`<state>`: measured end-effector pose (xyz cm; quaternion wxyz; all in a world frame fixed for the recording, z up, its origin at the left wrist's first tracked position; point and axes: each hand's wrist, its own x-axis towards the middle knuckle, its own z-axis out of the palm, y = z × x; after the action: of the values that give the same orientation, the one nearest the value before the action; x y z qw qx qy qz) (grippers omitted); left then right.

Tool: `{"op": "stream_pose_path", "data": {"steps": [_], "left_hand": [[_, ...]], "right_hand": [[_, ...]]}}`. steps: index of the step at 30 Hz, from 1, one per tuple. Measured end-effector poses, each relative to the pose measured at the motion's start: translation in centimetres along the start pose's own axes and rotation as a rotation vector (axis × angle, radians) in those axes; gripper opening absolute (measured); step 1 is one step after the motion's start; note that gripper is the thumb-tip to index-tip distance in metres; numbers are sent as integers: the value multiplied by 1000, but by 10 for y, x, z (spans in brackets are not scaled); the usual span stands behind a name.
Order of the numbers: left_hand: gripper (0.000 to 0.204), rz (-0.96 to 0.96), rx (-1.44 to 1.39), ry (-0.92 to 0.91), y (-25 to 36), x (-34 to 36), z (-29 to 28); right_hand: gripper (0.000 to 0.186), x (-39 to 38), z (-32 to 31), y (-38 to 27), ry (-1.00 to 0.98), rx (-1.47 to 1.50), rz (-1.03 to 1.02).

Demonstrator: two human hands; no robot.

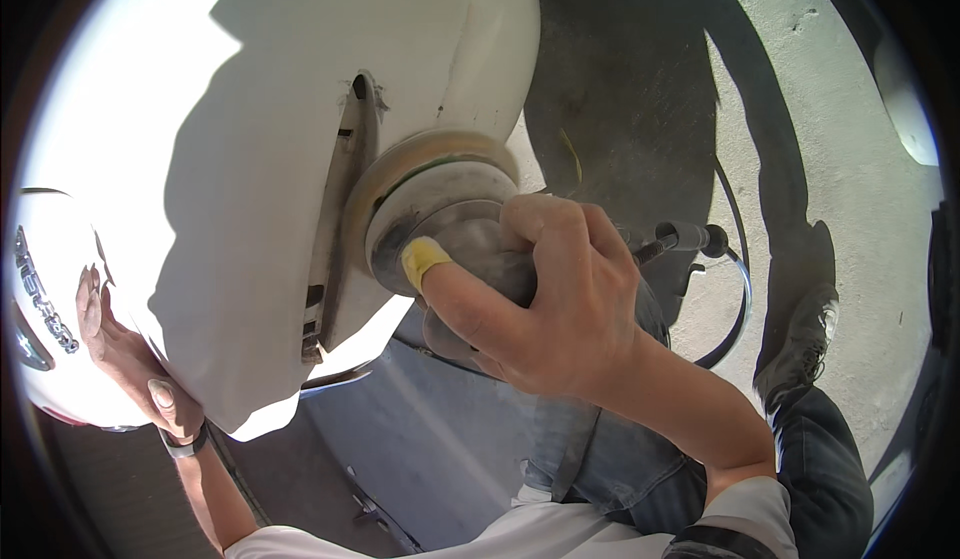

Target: The person uses a pneumatic orbital sander to smooth the surface of a white car bumper. They move the sander across the curved bodywork, then stop and walk toward another person in the garage.

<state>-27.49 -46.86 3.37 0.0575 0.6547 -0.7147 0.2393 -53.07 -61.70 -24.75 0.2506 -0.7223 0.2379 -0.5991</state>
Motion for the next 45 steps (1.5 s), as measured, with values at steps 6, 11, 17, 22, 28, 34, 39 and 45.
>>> {"op": "stream_pose_path", "data": {"steps": [6, 11, 17, 22, 28, 34, 39, 45], "left_hand": [[106, 40, -12, -5, -8, -2, -2], [105, -10, -15, -8, -2, -2, -1], [104, 9, -10, -1, 5, 1, 1], [102, 27, 7, -35, 9, 1, -3], [100, 28, 9, -11, 4, -4, -2], [101, 44, 26, -47, -8, -11, -8], [103, 51, 13, -53, -5, -10, -7], [105, -43, 39, -85, 5, -16, -10]], "right_hand": [[71, 22, -14, 33, 28, 4, 201], [59, -6, 0, -23, -169, 27, -16], [75, 39, -36, 22, -71, -73, 72], [55, 37, -44, -22, -349, -164, -27], [30, 22, -32, -32, -171, -138, -149], [10, 68, -31, -22, -153, -216, -242], [12, 93, -37, -25, -194, -361, -200], [13, 118, -42, -47, -442, -437, -248]]}}
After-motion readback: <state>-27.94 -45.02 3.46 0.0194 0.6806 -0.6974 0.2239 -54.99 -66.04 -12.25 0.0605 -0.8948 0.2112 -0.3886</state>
